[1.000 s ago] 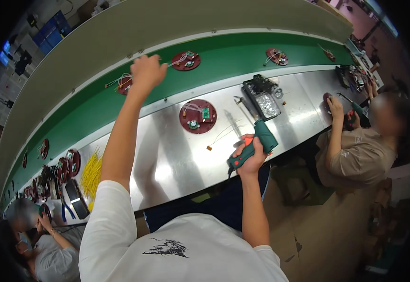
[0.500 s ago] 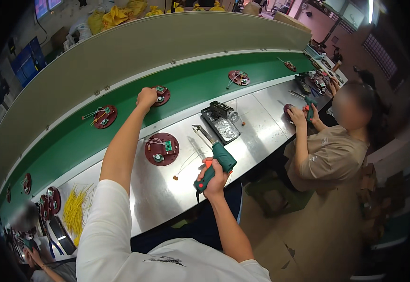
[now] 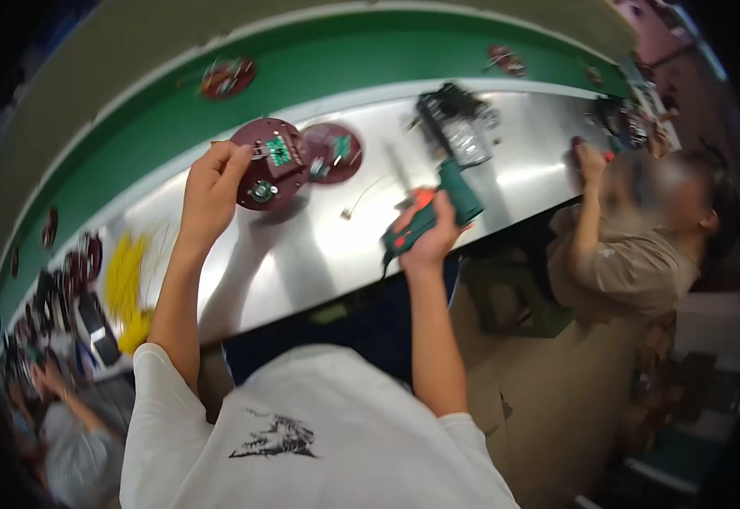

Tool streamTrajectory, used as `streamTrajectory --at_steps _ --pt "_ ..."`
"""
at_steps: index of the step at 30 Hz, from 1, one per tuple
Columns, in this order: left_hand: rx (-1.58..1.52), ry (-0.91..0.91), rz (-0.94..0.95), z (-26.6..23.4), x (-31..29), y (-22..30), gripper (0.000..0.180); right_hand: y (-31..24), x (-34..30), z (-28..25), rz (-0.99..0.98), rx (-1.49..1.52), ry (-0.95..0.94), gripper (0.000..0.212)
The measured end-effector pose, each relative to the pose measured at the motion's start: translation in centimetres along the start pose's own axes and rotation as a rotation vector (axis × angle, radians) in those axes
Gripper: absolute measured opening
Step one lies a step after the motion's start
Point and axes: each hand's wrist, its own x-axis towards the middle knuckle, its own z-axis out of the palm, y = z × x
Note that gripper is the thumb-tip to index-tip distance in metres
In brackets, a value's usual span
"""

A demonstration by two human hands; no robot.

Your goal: Soldering electronic components or wires onto green printed circuit boards at an assembly line.

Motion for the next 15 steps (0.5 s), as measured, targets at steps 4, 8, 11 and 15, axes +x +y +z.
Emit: streamTrajectory --at_steps 4,8,11,15 --pt "0.029 -0.062 -0.04 -1.2 -6.9 -1.9 0.02 -0.3 1.0 0.2 0.043 0.01 -0.032 0.04" --pt "0.413 0.128 0.123 -1.6 -11.0 -2.2 0.012 -0.8 0.7 0.2 0.059 -0.021 -0.108 0.04" --pt "0.572 0.267 0.208 -2.1 -13.2 -2.1 0.013 -0.6 0.3 0.0 -0.033 -0.105 -0.126 0.039" --pt "0.463 0.352 0.276 -1.7 -14.7 -1.6 0.02 0.1 -2.2 -0.7 -0.115 0.024 -0.31 0.039"
